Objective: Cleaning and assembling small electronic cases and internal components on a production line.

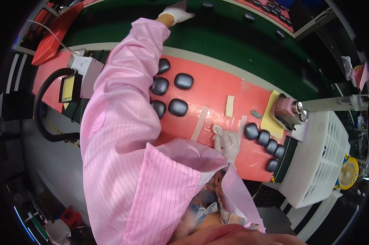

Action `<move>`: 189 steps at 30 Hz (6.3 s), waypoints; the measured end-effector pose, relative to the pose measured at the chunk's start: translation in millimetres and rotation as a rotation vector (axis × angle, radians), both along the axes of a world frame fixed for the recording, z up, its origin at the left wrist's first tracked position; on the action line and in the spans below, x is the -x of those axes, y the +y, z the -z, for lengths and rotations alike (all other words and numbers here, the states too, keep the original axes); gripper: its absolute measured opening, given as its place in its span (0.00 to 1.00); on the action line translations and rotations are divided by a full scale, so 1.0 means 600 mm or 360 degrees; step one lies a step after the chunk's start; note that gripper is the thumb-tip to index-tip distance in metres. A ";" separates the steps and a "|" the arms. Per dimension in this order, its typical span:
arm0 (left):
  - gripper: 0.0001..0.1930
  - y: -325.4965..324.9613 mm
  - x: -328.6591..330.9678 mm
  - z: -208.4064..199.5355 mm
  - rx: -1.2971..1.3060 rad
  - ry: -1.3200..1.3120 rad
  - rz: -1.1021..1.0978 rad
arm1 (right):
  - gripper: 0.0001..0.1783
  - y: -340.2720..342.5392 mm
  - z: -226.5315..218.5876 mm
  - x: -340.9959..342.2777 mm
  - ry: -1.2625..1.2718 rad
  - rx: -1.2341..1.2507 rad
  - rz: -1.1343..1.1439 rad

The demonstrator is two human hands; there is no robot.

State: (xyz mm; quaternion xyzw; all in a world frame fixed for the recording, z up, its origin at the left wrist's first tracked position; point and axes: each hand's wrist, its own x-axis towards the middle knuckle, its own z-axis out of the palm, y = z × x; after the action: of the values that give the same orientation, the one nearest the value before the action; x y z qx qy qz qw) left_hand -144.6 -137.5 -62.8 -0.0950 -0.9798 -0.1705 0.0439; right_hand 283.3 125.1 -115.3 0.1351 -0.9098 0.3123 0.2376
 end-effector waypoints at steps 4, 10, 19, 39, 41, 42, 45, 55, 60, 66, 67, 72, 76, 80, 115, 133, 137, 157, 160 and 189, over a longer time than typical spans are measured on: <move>0.46 0.002 0.099 0.058 0.0226 0.0588 -0.0140 | 0.22 -0.032 -0.005 -0.006 -0.0114 0.0223 -0.0023; 0.37 0.215 0.141 0.085 0.0058 0.0435 -0.0089 | 0.17 0.028 0.018 -0.002 -0.1231 0.0503 0.0179; 0.28 0.349 0.172 0.101 0.0158 0.0554 0.0203 | 0.18 0.012 0.044 -0.009 -0.0789 0.0383 -0.0064; 0.37 0.070 -0.534 -0.096 -0.2088 -0.1410 0.0286 | 0.25 -0.032 -0.068 -0.022 -0.0168 0.0072 -0.0155; 0.42 0.079 -0.581 -0.101 -0.2530 -0.1774 -0.0010 | 0.25 -0.053 -0.120 -0.013 -0.0169 0.0369 -0.0189; 0.43 0.090 -0.601 -0.102 -0.2589 -0.1729 -0.0174 | 0.25 -0.066 -0.155 -0.003 -0.0213 0.0355 -0.0261; 0.44 0.089 -0.625 -0.079 -0.2795 -0.1848 0.0053 | 0.24 -0.083 -0.158 0.002 -0.0572 0.0871 -0.0478; 0.24 0.090 -0.714 -0.044 -0.2530 -0.1162 0.0137 | 0.20 -0.077 -0.134 -0.028 -0.0835 0.1341 -0.0315; 0.23 0.084 -0.723 -0.037 -0.2550 -0.1112 0.0143 | 0.17 -0.083 -0.137 -0.033 -0.0811 0.1524 -0.0218; 0.20 0.091 -0.733 -0.023 -0.2611 -0.1186 0.0120 | 0.18 -0.076 -0.128 -0.046 -0.0752 0.1345 -0.0216; 0.20 0.094 -0.737 -0.023 -0.2616 -0.1196 0.0123 | 0.18 -0.076 -0.127 -0.049 -0.0447 0.0881 -0.0175; 0.28 0.105 -0.746 -0.002 -0.2550 -0.1101 0.0446 | 0.21 -0.073 -0.137 -0.049 -0.0662 0.1448 0.0005; 0.30 0.085 -0.737 -0.025 -0.2827 -0.1645 0.0492 | 0.21 -0.067 -0.129 -0.042 -0.0709 0.1229 -0.0311; 0.32 0.040 -0.732 -0.048 -0.2568 -0.1680 0.0499 | 0.15 -0.075 -0.128 -0.018 -0.0390 0.1035 -0.0103; 0.35 -0.137 -0.786 -0.052 -0.3672 -0.0927 -0.0639 | 0.20 -0.266 -0.180 -0.013 -0.0191 0.0430 -0.1138; 0.37 0.046 -0.730 -0.055 -0.3534 -0.1574 -0.0303 | 0.18 -0.081 -0.180 -0.039 -0.0106 -0.0283 -0.0517; 0.36 0.076 -0.733 -0.050 -0.2837 -0.0761 0.0050 | 0.17 -0.064 -0.131 -0.040 0.0017 0.0656 -0.0292; 0.35 0.102 -0.728 -0.007 -0.2587 -0.0113 0.0098 | 0.15 -0.156 -0.159 -0.057 -0.0104 0.0171 -0.0403; 0.37 0.085 -0.730 0.007 -0.2965 -0.0648 0.0274 | 0.11 -0.155 -0.168 -0.056 -0.0166 0.0247 -0.0559; 0.39 0.093 -0.734 0.003 -0.2778 -0.0639 0.0194 | 0.13 -0.120 -0.168 -0.052 0.0069 -0.0224 -0.0388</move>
State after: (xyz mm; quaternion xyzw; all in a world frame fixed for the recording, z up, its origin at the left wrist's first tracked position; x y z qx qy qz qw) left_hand 296.0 -81.4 -64.3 -0.0480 -0.4838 -0.8701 -0.0808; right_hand 314.4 53.4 -14.7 0.2676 -0.9010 0.2714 0.2075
